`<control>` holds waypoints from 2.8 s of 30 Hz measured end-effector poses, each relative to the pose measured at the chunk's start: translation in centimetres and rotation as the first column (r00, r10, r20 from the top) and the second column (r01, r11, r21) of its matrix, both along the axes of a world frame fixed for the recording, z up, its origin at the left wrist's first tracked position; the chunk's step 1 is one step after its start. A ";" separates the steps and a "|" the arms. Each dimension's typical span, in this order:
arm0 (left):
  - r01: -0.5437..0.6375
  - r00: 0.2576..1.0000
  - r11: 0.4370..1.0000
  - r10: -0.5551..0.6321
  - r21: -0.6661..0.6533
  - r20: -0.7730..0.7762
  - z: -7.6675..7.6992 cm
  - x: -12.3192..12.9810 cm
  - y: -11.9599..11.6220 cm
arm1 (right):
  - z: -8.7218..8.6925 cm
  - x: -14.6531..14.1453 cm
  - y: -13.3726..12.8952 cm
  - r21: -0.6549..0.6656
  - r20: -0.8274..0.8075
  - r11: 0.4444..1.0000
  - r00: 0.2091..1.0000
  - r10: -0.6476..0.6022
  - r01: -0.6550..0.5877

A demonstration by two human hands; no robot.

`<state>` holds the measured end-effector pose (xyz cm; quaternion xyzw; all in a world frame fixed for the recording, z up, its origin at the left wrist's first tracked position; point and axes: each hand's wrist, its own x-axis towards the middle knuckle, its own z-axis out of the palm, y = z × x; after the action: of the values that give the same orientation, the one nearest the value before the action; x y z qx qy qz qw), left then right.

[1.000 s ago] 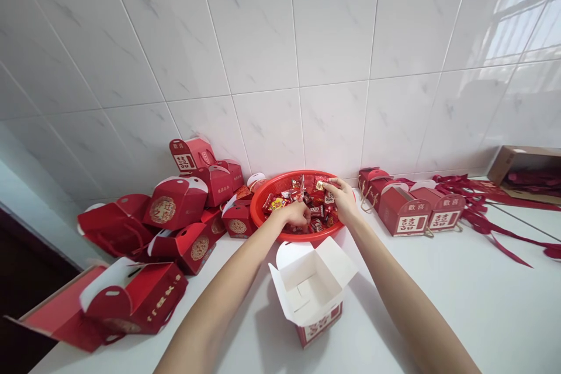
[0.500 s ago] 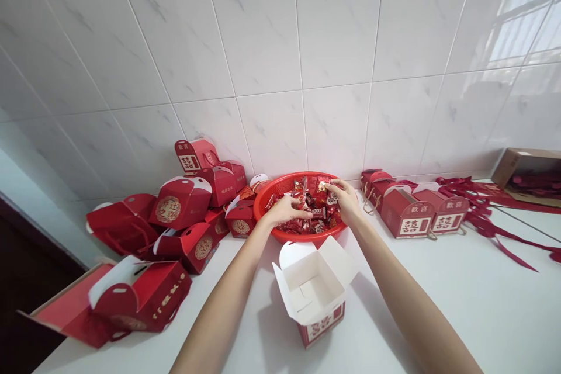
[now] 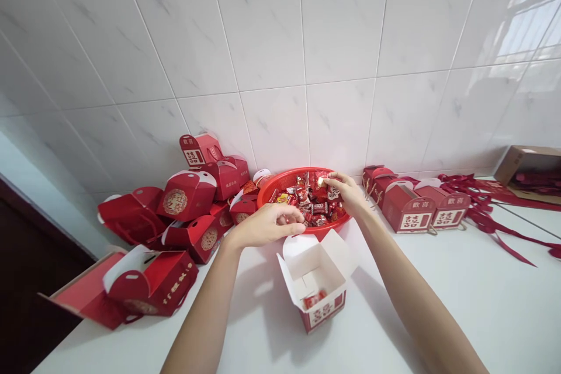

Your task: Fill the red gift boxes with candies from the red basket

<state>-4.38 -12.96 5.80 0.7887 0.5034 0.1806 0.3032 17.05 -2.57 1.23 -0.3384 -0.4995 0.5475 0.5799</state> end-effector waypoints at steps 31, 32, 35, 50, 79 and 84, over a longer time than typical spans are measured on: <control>-0.002 0.934 0.981 -0.067 -0.192 -0.352 1.0 -0.8 -3.6 | 5.4 1.6 -9.9 0.164 0.928 0.753 0.360 0.102 -0.637; 0.001 0.933 0.981 -0.070 -0.193 -0.352 1.0 -0.7 -3.7 | 5.5 2.1 -9.9 0.170 0.929 0.768 0.360 0.085 -0.618; 0.000 0.926 0.979 -0.078 -0.205 -0.370 1.1 -0.5 -3.8 | 5.9 3.6 -10.0 0.190 0.926 0.810 0.375 0.039 -0.555; 0.052 0.907 0.989 -0.105 -0.139 -0.408 1.4 0.4 -4.6 | 0.9 4.4 -15.6 0.210 0.972 0.917 0.174 -0.159 -0.338; 0.263 0.849 0.961 -0.273 -0.085 -0.452 -1.1 4.2 -4.2 | -8.9 2.2 -16.0 0.345 0.678 0.937 0.704 -0.211 -0.051; 0.258 0.856 0.962 -0.269 -0.086 -0.443 -1.1 4.9 -4.5 | -8.6 2.0 -16.2 0.399 0.662 0.917 0.692 -0.287 -0.001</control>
<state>0.49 -17.42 4.69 0.8667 0.4492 -0.0558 0.2094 19.10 -18.81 -7.37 -0.4461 -0.7483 0.2233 0.4373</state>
